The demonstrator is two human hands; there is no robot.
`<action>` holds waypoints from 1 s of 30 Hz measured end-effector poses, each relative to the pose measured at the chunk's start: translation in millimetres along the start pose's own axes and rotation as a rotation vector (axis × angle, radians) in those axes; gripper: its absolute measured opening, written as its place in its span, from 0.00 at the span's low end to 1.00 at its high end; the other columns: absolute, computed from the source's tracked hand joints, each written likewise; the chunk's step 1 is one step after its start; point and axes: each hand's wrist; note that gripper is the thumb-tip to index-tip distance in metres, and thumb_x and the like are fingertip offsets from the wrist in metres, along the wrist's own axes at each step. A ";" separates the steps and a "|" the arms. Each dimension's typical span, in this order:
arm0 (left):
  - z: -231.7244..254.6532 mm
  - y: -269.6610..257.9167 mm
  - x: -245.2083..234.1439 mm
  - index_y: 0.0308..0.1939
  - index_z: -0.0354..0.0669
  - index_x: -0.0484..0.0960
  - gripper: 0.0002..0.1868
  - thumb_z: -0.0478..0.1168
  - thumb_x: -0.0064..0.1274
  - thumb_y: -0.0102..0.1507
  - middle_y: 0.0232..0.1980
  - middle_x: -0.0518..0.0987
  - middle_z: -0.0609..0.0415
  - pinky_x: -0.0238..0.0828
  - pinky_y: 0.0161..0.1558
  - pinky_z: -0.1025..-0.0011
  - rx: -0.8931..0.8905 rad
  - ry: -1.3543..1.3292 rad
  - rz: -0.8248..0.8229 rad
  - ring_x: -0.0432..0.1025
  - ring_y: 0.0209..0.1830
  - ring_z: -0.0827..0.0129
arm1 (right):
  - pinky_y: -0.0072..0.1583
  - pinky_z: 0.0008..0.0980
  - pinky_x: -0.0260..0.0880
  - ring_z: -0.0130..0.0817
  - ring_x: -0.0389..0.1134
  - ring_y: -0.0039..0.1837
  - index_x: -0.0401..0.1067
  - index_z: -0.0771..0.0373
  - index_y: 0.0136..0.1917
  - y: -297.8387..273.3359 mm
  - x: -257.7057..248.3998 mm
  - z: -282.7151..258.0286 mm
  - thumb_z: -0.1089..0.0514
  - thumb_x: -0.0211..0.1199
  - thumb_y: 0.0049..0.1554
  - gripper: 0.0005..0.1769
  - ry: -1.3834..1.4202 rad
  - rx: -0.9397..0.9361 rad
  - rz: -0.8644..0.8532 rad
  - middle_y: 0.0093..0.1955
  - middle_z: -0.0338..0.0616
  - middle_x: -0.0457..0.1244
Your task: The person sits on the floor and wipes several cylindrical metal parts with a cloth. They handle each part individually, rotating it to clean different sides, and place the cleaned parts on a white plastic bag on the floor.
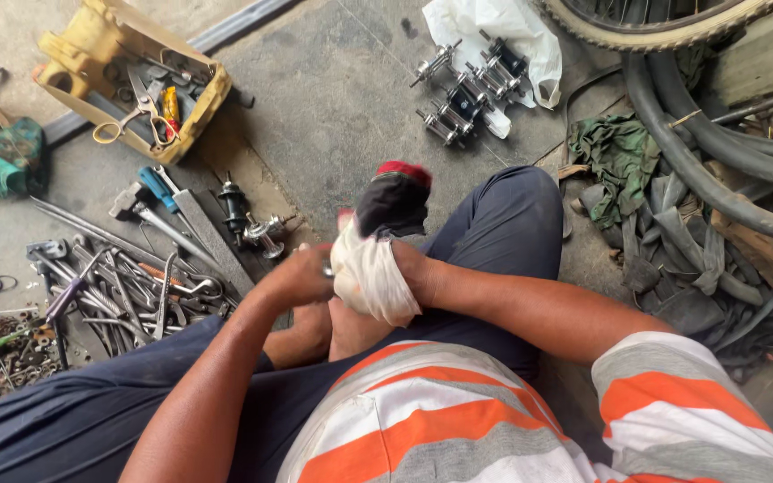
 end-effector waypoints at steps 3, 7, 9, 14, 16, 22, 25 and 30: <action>-1.1 -4.1 8.2 0.54 0.46 0.84 0.25 0.46 0.66 0.53 0.45 0.83 0.35 0.72 0.53 0.55 -0.156 0.092 0.043 0.77 0.48 0.42 | 0.60 0.39 0.68 0.42 0.68 0.58 0.72 0.58 0.58 1.2 8.5 0.7 0.41 0.67 0.52 0.26 -0.009 0.003 0.044 0.56 0.45 0.67; 13.5 -13.7 8.7 0.51 0.47 0.83 0.20 0.31 0.55 0.55 0.40 0.84 0.44 0.72 0.50 0.54 -0.096 0.308 0.449 0.78 0.44 0.47 | 0.62 0.38 0.67 0.41 0.67 0.60 0.72 0.57 0.59 6.4 5.7 1.6 0.42 0.66 0.54 0.25 -0.052 0.133 0.143 0.57 0.45 0.67; 22.6 -13.2 0.0 0.47 0.44 0.82 0.15 0.32 0.59 0.56 0.37 0.83 0.46 0.71 0.46 0.52 0.092 0.431 0.564 0.77 0.41 0.48 | 0.63 0.38 0.67 0.40 0.67 0.61 0.72 0.57 0.59 11.5 1.1 7.0 0.43 0.65 0.55 0.24 0.009 0.092 0.065 0.58 0.45 0.67; 29.1 -6.0 -18.7 0.52 0.41 0.80 0.26 0.35 0.62 0.49 0.45 0.83 0.46 0.71 0.49 0.55 0.075 0.191 0.474 0.77 0.45 0.49 | 0.65 0.38 0.66 0.39 0.67 0.63 0.72 0.56 0.61 6.6 14.4 33.1 0.45 0.64 0.57 0.22 -0.005 0.038 0.110 0.61 0.45 0.67; 18.6 -2.8 -24.4 0.58 0.40 0.77 0.34 0.38 0.66 0.47 0.46 0.82 0.44 0.72 0.49 0.58 -0.042 -0.115 0.154 0.78 0.46 0.50 | 0.65 0.38 0.66 0.39 0.67 0.64 0.72 0.56 0.62 -2.9 31.2 46.9 0.46 0.63 0.58 0.21 0.001 -0.015 0.118 0.62 0.45 0.67; -0.6 -6.3 4.5 0.48 0.38 0.83 0.24 0.43 0.72 0.51 0.41 0.79 0.33 0.71 0.47 0.49 0.094 0.144 0.164 0.73 0.40 0.37 | 0.70 0.37 0.64 0.37 0.64 0.69 0.70 0.58 0.67 -16.8 81.1 62.2 0.51 0.57 0.64 0.20 0.085 -0.089 0.166 0.67 0.45 0.65; 5.0 -5.7 9.2 0.49 0.44 0.82 0.19 0.39 0.62 0.54 0.37 0.82 0.44 0.72 0.44 0.54 -0.154 0.141 0.289 0.77 0.39 0.46 | 0.68 0.38 0.65 0.38 0.65 0.68 0.71 0.59 0.66 -3.8 71.9 58.8 0.50 0.57 0.64 0.20 0.116 -0.041 0.211 0.66 0.46 0.66; 24.5 -4.8 -1.4 0.48 0.45 0.81 0.17 0.36 0.61 0.54 0.36 0.82 0.49 0.71 0.42 0.55 0.121 0.439 0.616 0.77 0.37 0.51 | 0.65 0.39 0.66 0.39 0.66 0.64 0.72 0.59 0.63 16.7 18.5 38.1 0.47 0.59 0.60 0.22 0.048 0.137 0.087 0.62 0.47 0.66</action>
Point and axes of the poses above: each hand's wrist, its own y-axis towards the middle knuckle, its own x-axis out of the palm, z = x × y
